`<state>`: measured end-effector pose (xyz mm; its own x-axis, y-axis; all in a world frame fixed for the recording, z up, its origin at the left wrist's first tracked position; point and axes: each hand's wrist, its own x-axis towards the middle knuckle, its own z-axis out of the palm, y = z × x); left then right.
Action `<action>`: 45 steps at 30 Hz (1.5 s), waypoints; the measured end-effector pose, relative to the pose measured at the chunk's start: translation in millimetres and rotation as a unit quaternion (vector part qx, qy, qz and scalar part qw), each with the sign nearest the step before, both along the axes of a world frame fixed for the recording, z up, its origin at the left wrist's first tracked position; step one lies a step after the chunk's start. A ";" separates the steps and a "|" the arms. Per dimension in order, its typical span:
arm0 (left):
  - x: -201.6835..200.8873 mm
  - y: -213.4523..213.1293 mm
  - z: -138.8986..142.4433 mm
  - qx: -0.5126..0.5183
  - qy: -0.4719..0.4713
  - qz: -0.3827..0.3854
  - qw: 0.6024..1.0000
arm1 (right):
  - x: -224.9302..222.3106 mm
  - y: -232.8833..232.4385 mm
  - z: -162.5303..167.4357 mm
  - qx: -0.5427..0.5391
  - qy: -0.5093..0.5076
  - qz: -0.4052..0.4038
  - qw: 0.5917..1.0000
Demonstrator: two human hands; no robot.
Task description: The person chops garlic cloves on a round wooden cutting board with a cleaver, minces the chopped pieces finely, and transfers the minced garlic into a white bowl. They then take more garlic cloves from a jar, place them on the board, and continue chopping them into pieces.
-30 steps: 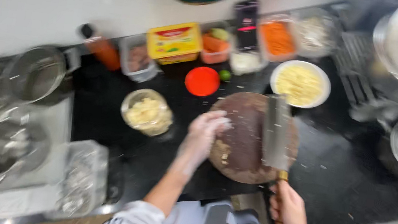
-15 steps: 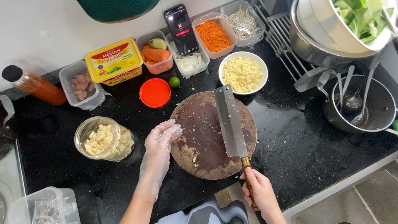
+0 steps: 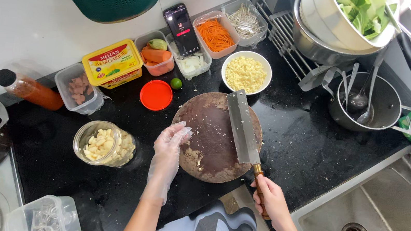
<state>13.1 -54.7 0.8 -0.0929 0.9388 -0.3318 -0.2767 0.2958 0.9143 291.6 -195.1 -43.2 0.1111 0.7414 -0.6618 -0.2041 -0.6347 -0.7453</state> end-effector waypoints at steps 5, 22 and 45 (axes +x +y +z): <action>-4.5 1.7 -4.0 -0.002 -0.008 0.014 1.000 | -2.6 1.9 1.1 0.000 0.001 0.005 1.000; -186.0 52.2 105.8 -0.059 0.437 -0.040 0.896 | 2.7 18.2 -16.3 0.004 0.010 -0.009 1.000; -195.4 88.8 27.8 -0.062 0.698 -0.502 0.507 | 16.0 5.5 -23.3 0.012 0.006 -0.042 0.999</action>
<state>-182.2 34.2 28.6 0.1848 0.7254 -0.6630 0.9616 -0.2726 -0.0302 307.6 -189.6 -66.6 0.1659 0.7453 -0.6458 -0.2641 -0.5974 -0.7572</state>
